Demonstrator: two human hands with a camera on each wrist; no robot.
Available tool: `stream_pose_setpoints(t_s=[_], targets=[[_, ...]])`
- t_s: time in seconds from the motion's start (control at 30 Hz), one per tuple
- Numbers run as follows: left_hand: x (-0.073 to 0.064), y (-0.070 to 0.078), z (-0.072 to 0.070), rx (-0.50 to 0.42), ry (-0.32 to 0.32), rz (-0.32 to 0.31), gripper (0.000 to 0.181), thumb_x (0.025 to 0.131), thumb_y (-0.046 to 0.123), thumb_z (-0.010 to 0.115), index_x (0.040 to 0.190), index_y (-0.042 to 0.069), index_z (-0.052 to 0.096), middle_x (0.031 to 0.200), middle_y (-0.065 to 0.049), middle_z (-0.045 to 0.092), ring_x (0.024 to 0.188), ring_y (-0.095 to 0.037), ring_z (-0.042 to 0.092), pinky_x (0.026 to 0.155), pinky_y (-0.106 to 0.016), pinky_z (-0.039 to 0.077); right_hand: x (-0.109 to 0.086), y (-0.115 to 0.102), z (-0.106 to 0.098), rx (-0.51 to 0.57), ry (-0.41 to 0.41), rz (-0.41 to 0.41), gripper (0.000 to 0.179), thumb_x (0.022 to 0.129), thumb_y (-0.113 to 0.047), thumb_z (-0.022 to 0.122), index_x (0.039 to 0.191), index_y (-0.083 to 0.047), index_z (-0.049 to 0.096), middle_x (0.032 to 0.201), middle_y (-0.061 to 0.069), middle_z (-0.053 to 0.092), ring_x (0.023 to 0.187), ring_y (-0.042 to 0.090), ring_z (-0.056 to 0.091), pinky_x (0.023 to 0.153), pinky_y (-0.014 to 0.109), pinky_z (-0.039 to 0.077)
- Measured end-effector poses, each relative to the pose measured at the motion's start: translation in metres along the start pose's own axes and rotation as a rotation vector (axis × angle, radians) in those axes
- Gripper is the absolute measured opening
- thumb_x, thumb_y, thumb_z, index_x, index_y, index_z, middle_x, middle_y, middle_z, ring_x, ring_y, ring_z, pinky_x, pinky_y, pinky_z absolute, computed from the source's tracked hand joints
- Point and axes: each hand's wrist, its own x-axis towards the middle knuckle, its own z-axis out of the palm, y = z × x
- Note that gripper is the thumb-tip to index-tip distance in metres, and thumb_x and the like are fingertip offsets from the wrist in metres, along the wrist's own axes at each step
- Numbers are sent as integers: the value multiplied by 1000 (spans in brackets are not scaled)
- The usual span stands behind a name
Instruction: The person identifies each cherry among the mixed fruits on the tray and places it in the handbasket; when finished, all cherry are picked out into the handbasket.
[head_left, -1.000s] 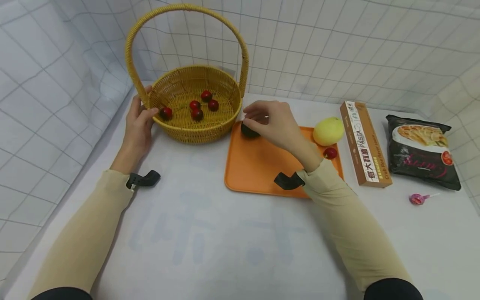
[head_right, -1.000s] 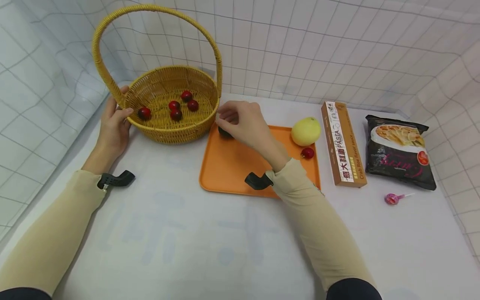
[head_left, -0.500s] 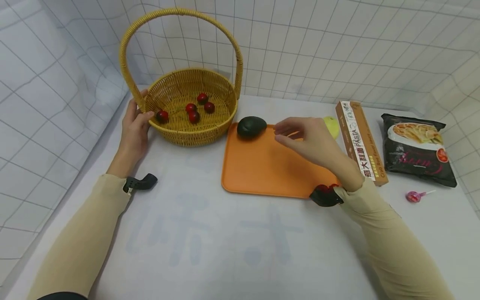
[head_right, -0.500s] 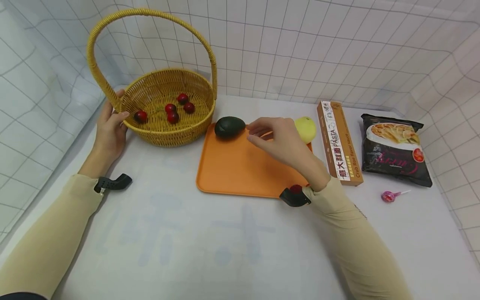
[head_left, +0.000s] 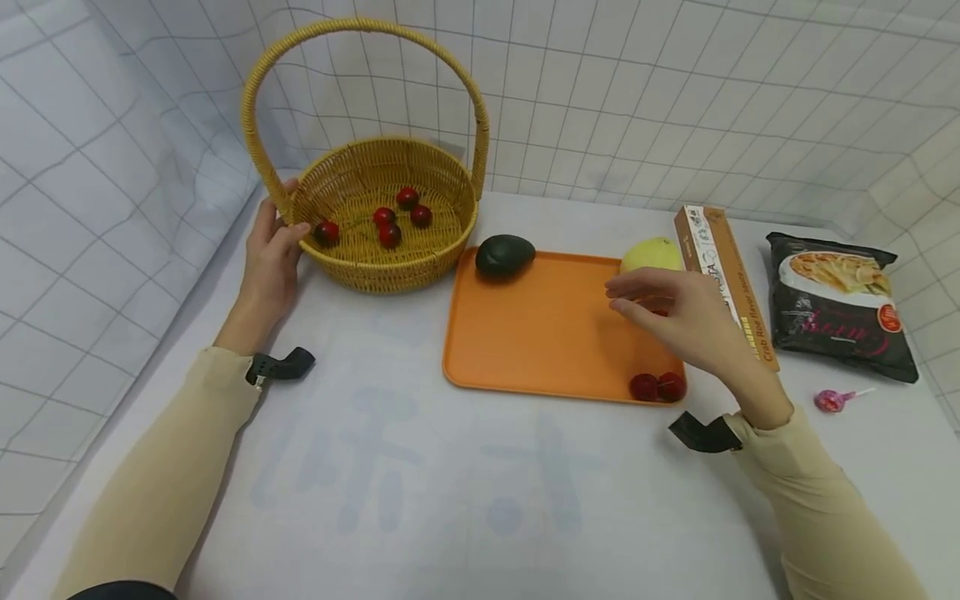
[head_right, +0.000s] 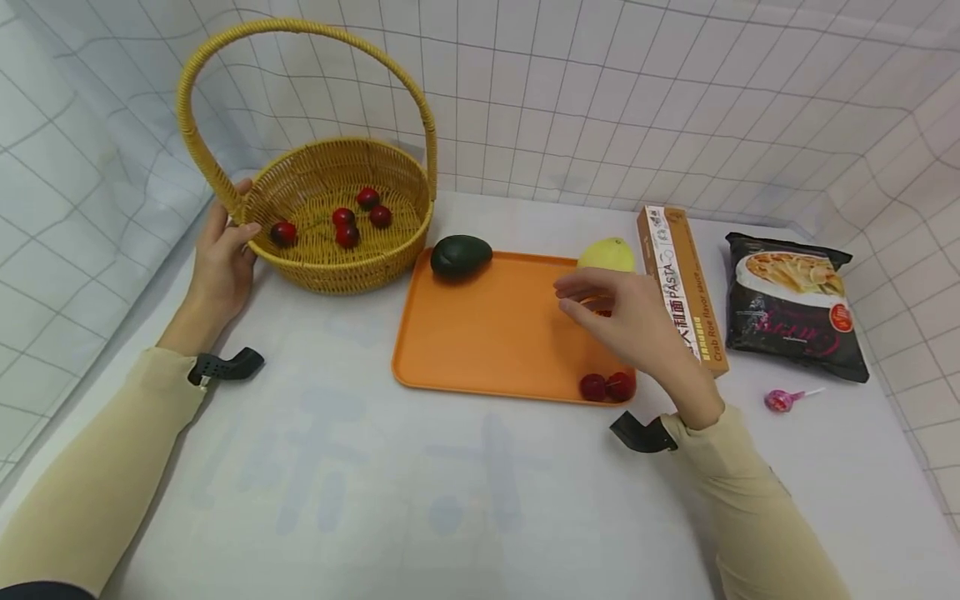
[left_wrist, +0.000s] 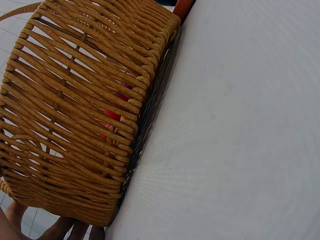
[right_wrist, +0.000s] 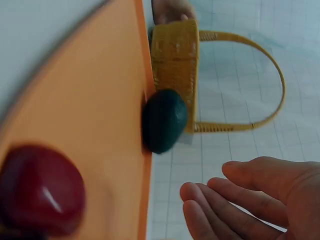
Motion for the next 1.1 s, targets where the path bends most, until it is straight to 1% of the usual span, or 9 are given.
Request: stream_pose_setpoints(t_s=[0.13,0.3,0.43,0.53,0.67,0.77,0.87,0.97,1.1], targets=[[-1,1,-3,22,-8,-4,58,101,7,58,156,22,49,164,-8,40,152,-24,34,120,-29,28,-5,13,-19,-23,-3,47,23,98,-19,76,120,-15,79,113,3,79,95,-3,70,83,8,51],[-1,3,-3,24,-12,-14,58,101,8,57,156,23,48,164,-6,40,153,-24,33,121,-29,26,-11,28,-43,-85,-72,109,23,99,-24,76,121,-17,79,112,4,79,97,-12,65,82,5,48],[-2,5,-6,6,-7,-11,59,100,7,57,156,22,49,164,-6,40,153,-24,32,121,-28,25,-10,39,-51,-144,-125,123,24,99,-26,75,121,-16,79,113,3,79,97,-11,63,82,4,46],[-2,4,-5,10,-13,-10,59,100,7,56,157,22,48,164,-5,39,153,-23,33,121,-28,26,-10,44,-55,-182,-162,155,25,99,-29,76,120,-16,80,114,4,80,99,-4,65,81,5,46],[-1,3,-4,9,-12,-7,59,100,7,58,157,22,48,164,-7,41,151,-24,35,119,-28,29,-10,46,-53,-200,-201,185,25,98,-27,77,119,-15,80,116,7,79,107,19,71,80,11,49],[-1,2,-4,2,-6,-8,59,100,7,59,156,22,50,162,-7,42,150,-24,37,118,-28,30,-8,45,-47,-210,-220,167,24,97,-22,77,119,-12,80,116,9,79,108,30,74,78,13,52],[0,2,-5,3,-1,-8,59,99,7,60,155,22,51,162,-7,43,148,-24,38,117,-29,31,-7,42,-42,-211,-235,121,23,97,-18,78,118,-11,80,115,8,79,104,29,75,80,18,56],[0,1,-5,4,3,-6,59,99,7,60,156,22,51,161,-7,43,146,-24,40,117,-30,31,-6,38,-36,-186,-248,77,23,97,-19,78,119,-12,80,115,7,80,104,26,74,85,29,60],[0,1,-4,7,4,-1,59,99,7,60,156,21,50,160,-7,44,144,-23,41,116,-30,31,-8,30,-28,-141,-275,56,26,98,-22,77,123,-14,79,116,6,79,106,24,73,91,43,59]])
